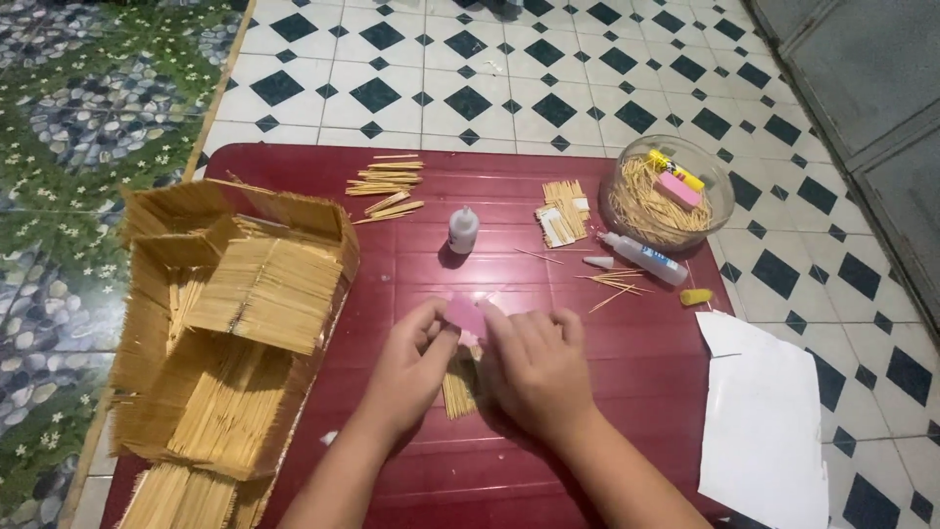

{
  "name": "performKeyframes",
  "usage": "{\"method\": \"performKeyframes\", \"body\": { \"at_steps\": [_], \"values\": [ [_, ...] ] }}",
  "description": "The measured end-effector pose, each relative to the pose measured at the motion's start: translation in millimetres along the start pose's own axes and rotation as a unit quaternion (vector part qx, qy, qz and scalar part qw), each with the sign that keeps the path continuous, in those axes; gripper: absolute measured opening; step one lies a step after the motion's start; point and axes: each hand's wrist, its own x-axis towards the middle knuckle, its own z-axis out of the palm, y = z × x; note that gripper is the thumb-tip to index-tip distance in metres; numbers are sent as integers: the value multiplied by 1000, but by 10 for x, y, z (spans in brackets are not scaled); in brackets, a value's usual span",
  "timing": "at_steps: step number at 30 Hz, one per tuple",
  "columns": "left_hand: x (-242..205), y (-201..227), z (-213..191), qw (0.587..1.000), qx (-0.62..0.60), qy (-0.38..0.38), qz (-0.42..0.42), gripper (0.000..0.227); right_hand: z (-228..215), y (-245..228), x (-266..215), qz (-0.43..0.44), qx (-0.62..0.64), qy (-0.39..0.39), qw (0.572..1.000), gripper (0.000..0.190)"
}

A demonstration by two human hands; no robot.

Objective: Assembling a small structure using toothpicks and glue on a red table

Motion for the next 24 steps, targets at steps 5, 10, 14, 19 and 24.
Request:
{"method": "performKeyframes", "body": {
  "at_steps": [5,10,14,19,24],
  "values": [
    [4,78,25,997,33,7,76,21,200,152,-120,31,18,55,998,39],
    [-26,151,70,996,33,0,80,23,186,97,-100,-21,13,38,999,45],
    [27,-32,-20,996,35,-2,83,20,230,144,-116,36,26,56,997,36],
    [-5,58,35,996,22,-7,80,22,175,66,-74,-22,-7,47,999,38],
    [23,-52,-27,996,38,-5,80,20,227,170,-143,55,10,59,997,38]
  ]
}}
